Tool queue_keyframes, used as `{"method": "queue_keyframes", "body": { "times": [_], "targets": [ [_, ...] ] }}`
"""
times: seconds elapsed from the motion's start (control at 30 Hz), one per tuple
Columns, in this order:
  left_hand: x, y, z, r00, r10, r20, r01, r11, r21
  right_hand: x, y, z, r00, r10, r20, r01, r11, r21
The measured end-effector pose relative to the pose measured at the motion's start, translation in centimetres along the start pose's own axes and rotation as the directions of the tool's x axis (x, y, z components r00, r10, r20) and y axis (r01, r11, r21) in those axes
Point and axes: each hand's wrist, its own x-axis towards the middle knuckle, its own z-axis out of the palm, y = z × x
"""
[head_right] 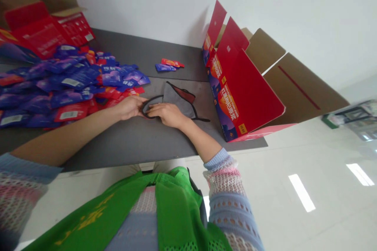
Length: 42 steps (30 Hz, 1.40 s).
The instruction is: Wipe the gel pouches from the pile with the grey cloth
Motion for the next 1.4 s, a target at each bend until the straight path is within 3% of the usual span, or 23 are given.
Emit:
{"method": "queue_keyframes", "body": {
  "times": [0.2,0.3,0.4,0.53,0.67,0.8,0.87,0.97,1.07,1.27,1.4],
  "targets": [
    [0.0,0.4,-0.1,0.996,-0.059,0.067,0.057,0.998,0.025,0.1,-0.1,-1.7,0.995,0.057,0.082,-0.047,0.992,-0.121],
    [0.0,0.5,-0.1,0.995,-0.078,0.066,0.076,0.997,0.031,-0.7,0.6,-2.7,0.979,0.192,0.069,-0.167,0.950,-0.264],
    [0.0,0.6,-0.2,0.993,-0.087,0.083,0.086,0.996,0.012,-1.9,1.9,-3.6,0.931,0.365,0.022,-0.331,0.867,-0.373],
    [0.0,0.6,-0.4,0.990,-0.092,0.107,0.092,0.996,0.002,-2.9,3.5,-4.5,0.884,0.466,-0.038,-0.442,0.805,-0.396],
    [0.0,0.2,-0.3,0.994,-0.045,0.098,0.042,0.999,0.033,-3.0,3.5,-4.7,0.874,0.447,-0.192,-0.486,0.813,-0.320],
    [-0.4,-0.5,0.3,0.998,0.047,0.035,-0.050,0.994,0.097,-2.3,1.6,-3.8,0.870,0.397,-0.292,-0.468,0.851,-0.238],
    [-0.5,-0.7,0.6,0.997,0.071,0.014,-0.072,0.989,0.126,-1.7,0.6,-2.8,0.906,0.338,-0.255,-0.390,0.901,-0.190],
    [-0.5,-0.8,0.8,0.996,0.089,0.009,-0.089,0.988,0.126,-0.8,-0.4,-1.2,0.979,0.176,-0.102,-0.189,0.973,-0.134],
    [-0.3,-0.8,0.6,0.996,0.091,0.024,-0.093,0.991,0.098,-0.3,-0.3,-0.2,0.996,0.093,0.012,-0.091,0.989,-0.117],
    [0.2,-1.1,-0.1,0.995,0.058,0.077,-0.066,0.992,0.106,-0.5,1.1,-0.4,0.955,0.290,0.057,-0.274,0.941,-0.197],
    [0.3,-1.0,-0.3,0.996,0.046,0.079,-0.054,0.993,0.102,-0.7,2.0,-0.3,0.945,0.323,0.050,-0.308,0.931,-0.195]
  ]
}}
